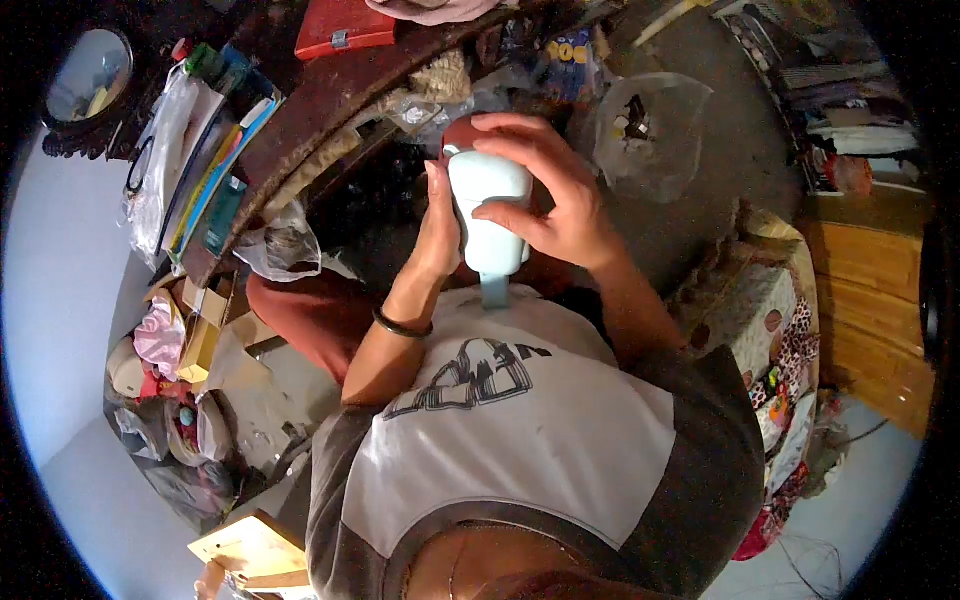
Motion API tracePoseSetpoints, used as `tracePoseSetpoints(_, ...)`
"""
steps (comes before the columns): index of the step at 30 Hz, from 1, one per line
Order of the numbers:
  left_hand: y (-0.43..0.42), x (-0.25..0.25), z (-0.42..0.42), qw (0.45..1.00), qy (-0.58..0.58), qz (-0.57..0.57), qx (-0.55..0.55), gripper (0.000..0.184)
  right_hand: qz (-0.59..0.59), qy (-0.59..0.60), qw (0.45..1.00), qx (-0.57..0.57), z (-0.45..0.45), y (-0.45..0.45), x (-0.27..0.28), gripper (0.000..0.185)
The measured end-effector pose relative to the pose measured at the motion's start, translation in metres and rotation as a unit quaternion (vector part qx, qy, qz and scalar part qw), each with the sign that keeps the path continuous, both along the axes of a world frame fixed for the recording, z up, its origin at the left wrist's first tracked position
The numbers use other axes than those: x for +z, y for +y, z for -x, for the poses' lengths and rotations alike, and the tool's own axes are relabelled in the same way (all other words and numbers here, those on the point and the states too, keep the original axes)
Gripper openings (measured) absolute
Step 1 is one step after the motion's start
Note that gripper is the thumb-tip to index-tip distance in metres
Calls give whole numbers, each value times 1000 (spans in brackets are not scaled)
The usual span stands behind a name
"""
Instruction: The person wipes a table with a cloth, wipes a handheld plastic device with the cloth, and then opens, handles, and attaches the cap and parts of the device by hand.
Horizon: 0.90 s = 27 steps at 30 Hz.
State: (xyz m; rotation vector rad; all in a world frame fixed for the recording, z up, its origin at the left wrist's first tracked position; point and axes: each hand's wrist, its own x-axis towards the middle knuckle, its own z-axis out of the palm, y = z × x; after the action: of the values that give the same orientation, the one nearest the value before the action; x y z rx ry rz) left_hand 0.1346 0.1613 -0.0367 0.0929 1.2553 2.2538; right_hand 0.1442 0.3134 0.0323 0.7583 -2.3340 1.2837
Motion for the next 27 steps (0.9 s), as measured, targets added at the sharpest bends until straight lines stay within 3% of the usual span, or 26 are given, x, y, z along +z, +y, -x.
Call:
tracePoseSetpoints(5,3,-9,3,998,-54,-28,-10,80,-30,-32,999,6,3,6,-9,56)
tracePoseSetpoints(8,4,-30,6,998,-55,-20,-29,89,-27,-46,999,-2,2,9,-17,55)
tracePoseSetpoints(19,10,-47,7,998,-56,18,-39,76,-78,-53,994,-56,-6,17,-47,52)
tracePoseSetpoints(22,8,-45,1,997,-15,74,14,71,-51,-68,995,-50,-10,14,-35,54)
tracePoseSetpoints(25,9,-35,-15,987,85,114,73,63,116,-163,978,-52,-23,6,-46,56)
tracePoseSetpoints(27,3,-44,-25,980,130,131,70,61,234,-258,937,-28,-37,-2,-40,58)
